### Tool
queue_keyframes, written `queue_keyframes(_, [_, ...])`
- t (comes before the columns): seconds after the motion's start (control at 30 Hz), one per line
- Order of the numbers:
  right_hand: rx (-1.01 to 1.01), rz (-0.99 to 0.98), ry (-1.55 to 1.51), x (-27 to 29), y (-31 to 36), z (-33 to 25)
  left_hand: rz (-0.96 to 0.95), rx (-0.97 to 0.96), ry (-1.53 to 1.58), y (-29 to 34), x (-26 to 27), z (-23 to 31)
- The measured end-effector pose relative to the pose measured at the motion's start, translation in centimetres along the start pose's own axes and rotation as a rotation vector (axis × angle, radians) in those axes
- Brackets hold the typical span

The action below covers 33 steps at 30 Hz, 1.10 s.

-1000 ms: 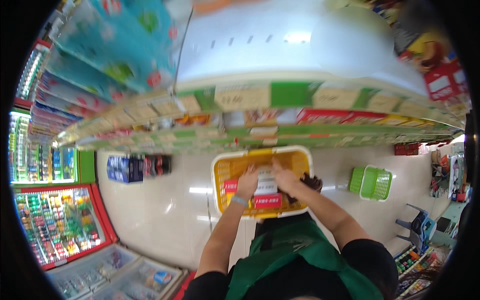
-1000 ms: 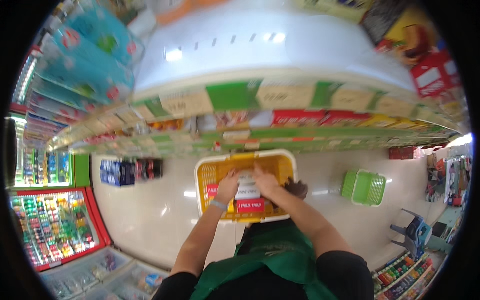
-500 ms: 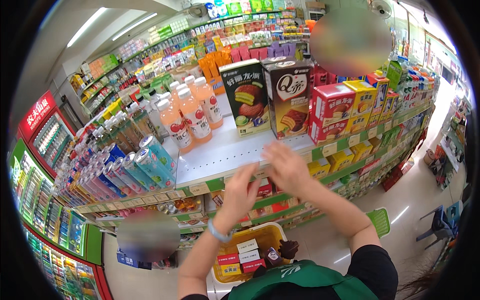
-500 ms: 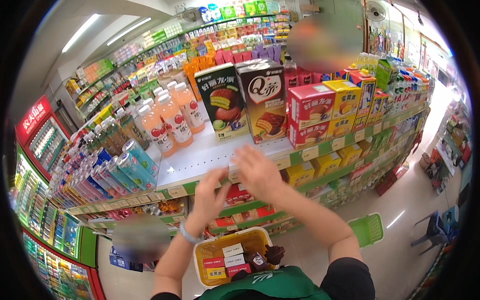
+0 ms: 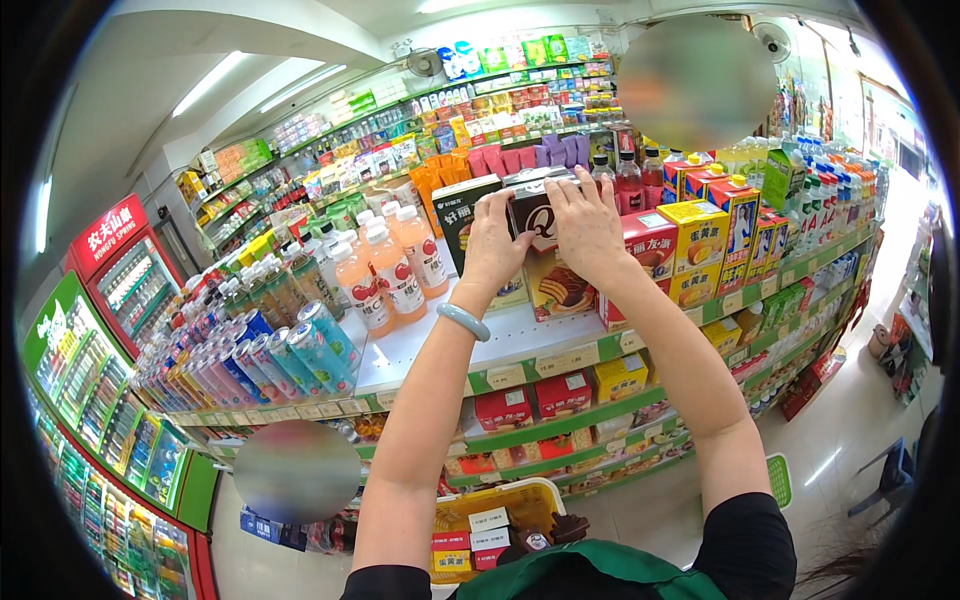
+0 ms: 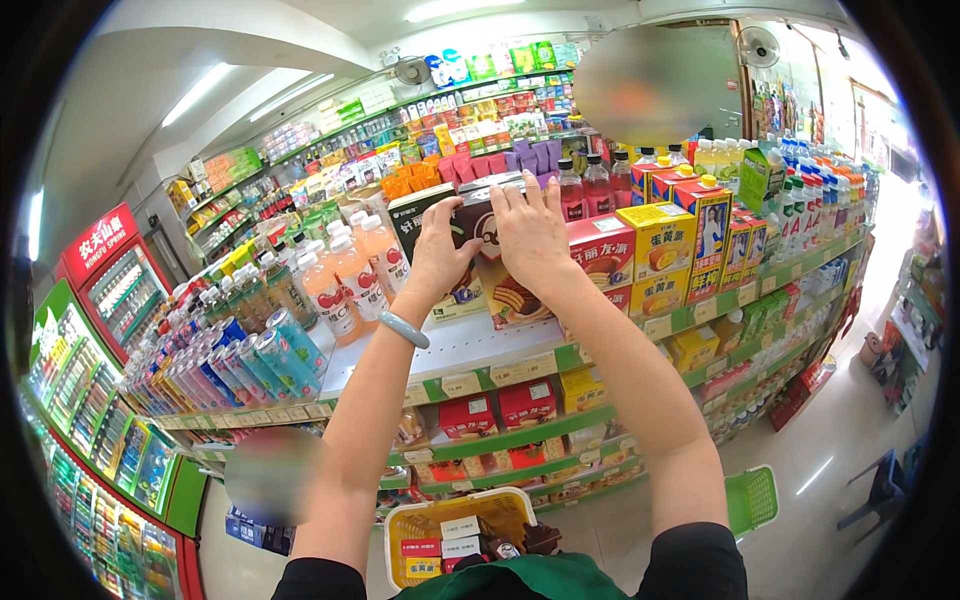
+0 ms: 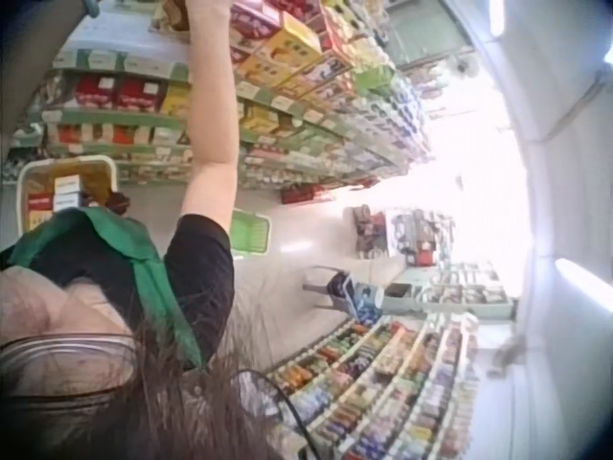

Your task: The person takes various boxed and bottled beverage products from a yellow basket and places them onto store shelves. They handle items one at a time, arranging them in rows and filling gaps in the display.

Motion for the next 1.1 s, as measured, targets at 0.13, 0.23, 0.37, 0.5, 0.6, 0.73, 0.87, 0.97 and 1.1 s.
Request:
queue_keyframes(0.13, [0.034,0.071,-0.124,1.0,0.4,0.4,-0.057,0.045,0.241,0.0,0.3,0.3])
queue_keyframes(0.23, [0.059,0.113,-0.227,2.2,0.1,0.9,-0.054,0.109,0.468,0.0,-0.2,-0.4])
queue_keyframes(0.37, [0.114,0.109,-0.396,3.1,0.0,0.5,-0.015,0.058,0.649,0.9,0.4,-0.7])
queue_keyframes(0.5, [0.206,0.088,-0.705,5.6,-0.6,-1.0,0.054,-0.117,0.426,3.0,6.1,1.3])
queue_keyframes(0.6, [0.031,-0.42,-0.789,9.8,-0.3,-2.4,-0.072,-0.033,0.354,5.7,10.3,2.8])
queue_keyframes(0.73, [0.238,-0.298,-1.168,12.8,1.6,-4.9,-0.04,0.01,0.468,9.6,14.7,6.0])
queue_keyframes(0.87, [0.311,-0.3,-1.109,12.9,5.3,-7.3,-0.092,0.131,0.678,15.5,16.8,4.9])
queue_keyframes(0.97, [0.317,-0.466,-1.08,11.1,9.1,-10.3,-0.174,0.312,0.582,20.3,15.6,3.3])
queue_keyframes(1.1, [0.214,-0.771,-0.997,7.6,16.2,-13.7,-0.295,0.54,0.607,26.7,10.6,-0.1])
Point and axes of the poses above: each hand's wrist, its own y-axis away from the middle knuckle, its own x-axis out of the back of the hand, z = x × y, the point moved 7 cm from there along -y, towards the middle knuckle, and after that the axes turned 8 degrees about y, right-handed, at the moved point
